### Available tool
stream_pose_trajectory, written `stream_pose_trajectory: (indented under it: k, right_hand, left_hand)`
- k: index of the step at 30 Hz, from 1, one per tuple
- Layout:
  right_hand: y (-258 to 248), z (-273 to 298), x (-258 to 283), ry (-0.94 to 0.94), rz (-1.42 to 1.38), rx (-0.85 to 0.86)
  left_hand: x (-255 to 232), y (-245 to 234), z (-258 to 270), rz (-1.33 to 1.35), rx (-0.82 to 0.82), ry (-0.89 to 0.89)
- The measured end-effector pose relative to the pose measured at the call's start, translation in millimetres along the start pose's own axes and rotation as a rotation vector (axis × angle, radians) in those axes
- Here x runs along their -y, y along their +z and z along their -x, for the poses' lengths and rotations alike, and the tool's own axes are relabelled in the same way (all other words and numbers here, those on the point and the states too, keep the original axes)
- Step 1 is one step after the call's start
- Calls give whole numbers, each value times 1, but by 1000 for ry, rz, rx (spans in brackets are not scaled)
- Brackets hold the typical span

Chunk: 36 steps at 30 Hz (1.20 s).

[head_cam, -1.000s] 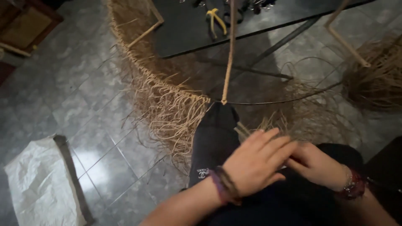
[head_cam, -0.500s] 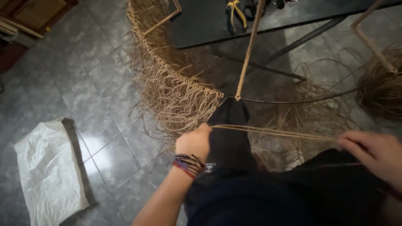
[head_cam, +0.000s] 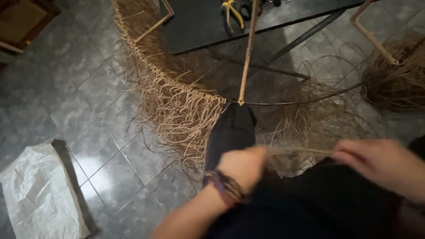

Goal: Weaving and tying bundles of straw onto a circular frame to create a decorative object

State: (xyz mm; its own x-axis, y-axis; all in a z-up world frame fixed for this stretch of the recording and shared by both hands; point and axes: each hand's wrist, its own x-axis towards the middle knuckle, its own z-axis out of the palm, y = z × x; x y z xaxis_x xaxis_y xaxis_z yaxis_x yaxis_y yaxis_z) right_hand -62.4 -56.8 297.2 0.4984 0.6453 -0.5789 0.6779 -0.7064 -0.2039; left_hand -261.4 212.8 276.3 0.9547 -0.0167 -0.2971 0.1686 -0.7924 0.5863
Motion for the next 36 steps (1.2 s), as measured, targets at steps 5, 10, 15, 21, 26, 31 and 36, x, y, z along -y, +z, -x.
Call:
stream_pose_trajectory:
  k: [5,10,15,21,26,31,36]
  right_hand:
    - [24,1,-51,227,103,-43]
    - [27,-22,36,-218,-21,-216]
    - [9,-26,37,-232,-44,-244]
    - [7,-24,-32,111,108,-106]
    - [41,-49,34,-318,-98,-227]
    - [40,-52,57,-437,-73,-198]
    - [27,-54,27,-176,-43,-24]
  left_hand:
    - [92,41,13,-487,-367,-219]
    - [-11,6,-7,-131,-252,76]
    - [-21,20,-13,64,-233,125]
    - [79,15,10,-313,-156,-342]
    - [4,-12,-2,86,-324,153]
    - [-16,36,-13,123,-88,37]
    - [49,1,8,-12,-69,-193]
